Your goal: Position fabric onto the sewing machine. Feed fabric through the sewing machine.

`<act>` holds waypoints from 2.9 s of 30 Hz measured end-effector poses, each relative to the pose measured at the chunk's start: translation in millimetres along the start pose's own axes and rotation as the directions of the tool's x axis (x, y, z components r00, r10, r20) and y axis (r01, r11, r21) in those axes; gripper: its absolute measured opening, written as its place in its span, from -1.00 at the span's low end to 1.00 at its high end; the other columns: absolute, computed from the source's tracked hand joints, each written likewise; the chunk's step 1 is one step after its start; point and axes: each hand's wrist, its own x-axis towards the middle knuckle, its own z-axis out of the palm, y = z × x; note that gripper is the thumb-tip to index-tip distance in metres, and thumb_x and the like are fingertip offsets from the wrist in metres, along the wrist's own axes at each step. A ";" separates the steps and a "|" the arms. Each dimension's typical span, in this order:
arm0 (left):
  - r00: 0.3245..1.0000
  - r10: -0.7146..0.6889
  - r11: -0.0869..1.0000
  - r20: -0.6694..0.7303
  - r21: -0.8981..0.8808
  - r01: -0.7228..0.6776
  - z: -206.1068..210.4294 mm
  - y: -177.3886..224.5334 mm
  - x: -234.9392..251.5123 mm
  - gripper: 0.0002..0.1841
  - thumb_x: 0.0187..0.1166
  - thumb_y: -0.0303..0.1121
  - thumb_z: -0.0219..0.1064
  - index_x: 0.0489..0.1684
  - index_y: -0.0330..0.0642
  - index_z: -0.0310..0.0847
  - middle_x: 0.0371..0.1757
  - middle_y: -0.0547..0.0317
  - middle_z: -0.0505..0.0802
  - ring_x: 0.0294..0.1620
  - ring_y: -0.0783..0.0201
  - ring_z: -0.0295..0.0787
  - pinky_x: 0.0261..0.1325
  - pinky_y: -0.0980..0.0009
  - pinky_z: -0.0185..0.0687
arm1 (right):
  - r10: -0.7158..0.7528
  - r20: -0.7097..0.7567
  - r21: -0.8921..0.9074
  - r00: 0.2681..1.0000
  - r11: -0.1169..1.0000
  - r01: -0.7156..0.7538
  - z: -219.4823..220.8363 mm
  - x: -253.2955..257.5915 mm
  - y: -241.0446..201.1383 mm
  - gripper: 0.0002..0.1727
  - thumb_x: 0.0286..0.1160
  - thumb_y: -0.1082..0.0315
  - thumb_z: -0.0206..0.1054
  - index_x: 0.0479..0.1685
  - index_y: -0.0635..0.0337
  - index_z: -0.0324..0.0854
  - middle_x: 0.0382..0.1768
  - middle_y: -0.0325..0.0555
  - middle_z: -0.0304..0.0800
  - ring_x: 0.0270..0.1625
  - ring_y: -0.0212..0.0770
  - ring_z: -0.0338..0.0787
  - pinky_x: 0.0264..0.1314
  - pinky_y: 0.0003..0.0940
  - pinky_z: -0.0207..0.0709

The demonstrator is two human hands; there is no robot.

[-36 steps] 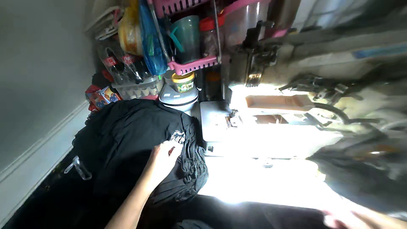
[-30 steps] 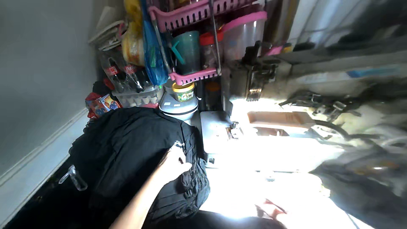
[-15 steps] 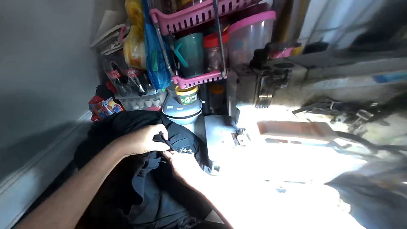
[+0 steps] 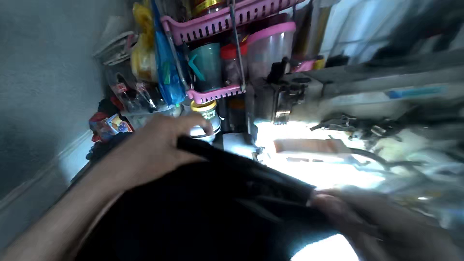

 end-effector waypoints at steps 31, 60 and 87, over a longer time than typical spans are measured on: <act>0.903 -0.416 0.882 0.106 -0.195 0.429 217.0 -16.8 98.7 -0.64 0.69 -0.18 0.30 -0.38 -0.33 0.72 -0.36 -0.15 0.80 -0.22 -0.12 0.79 -0.12 -0.13 0.62 | 0.798 0.325 0.315 0.508 0.415 -0.854 42.0 -49.1 95.5 -0.83 0.61 0.23 0.32 -0.04 0.12 0.67 -0.42 -0.50 0.73 -0.53 -0.63 0.61 -0.48 -0.66 0.55; 0.982 0.055 0.996 0.181 0.054 -0.066 142.3 11.8 -25.0 -0.65 0.75 -0.07 0.09 -0.36 0.07 0.76 -0.18 0.34 0.83 0.26 0.26 0.69 0.55 -0.19 0.15 | 0.311 0.144 -0.089 0.939 0.950 -0.301 27.6 2.8 99.6 -0.74 0.60 0.10 0.28 -0.13 0.02 0.81 -0.42 -0.41 0.74 -0.49 -0.57 0.59 -0.43 -0.60 0.52; 0.972 -0.102 0.943 -0.211 0.291 0.162 197.6 4.6 4.6 -0.74 0.19 -0.45 0.53 -0.16 0.04 0.88 -0.26 0.19 0.89 -0.15 0.09 0.84 0.37 -0.28 0.39 | 0.659 0.285 0.571 0.696 0.466 -0.675 41.6 -66.9 56.7 -0.91 0.57 0.38 0.28 -0.26 -0.04 0.65 -0.65 -0.66 0.54 -0.66 -0.69 0.42 -0.58 -0.70 0.34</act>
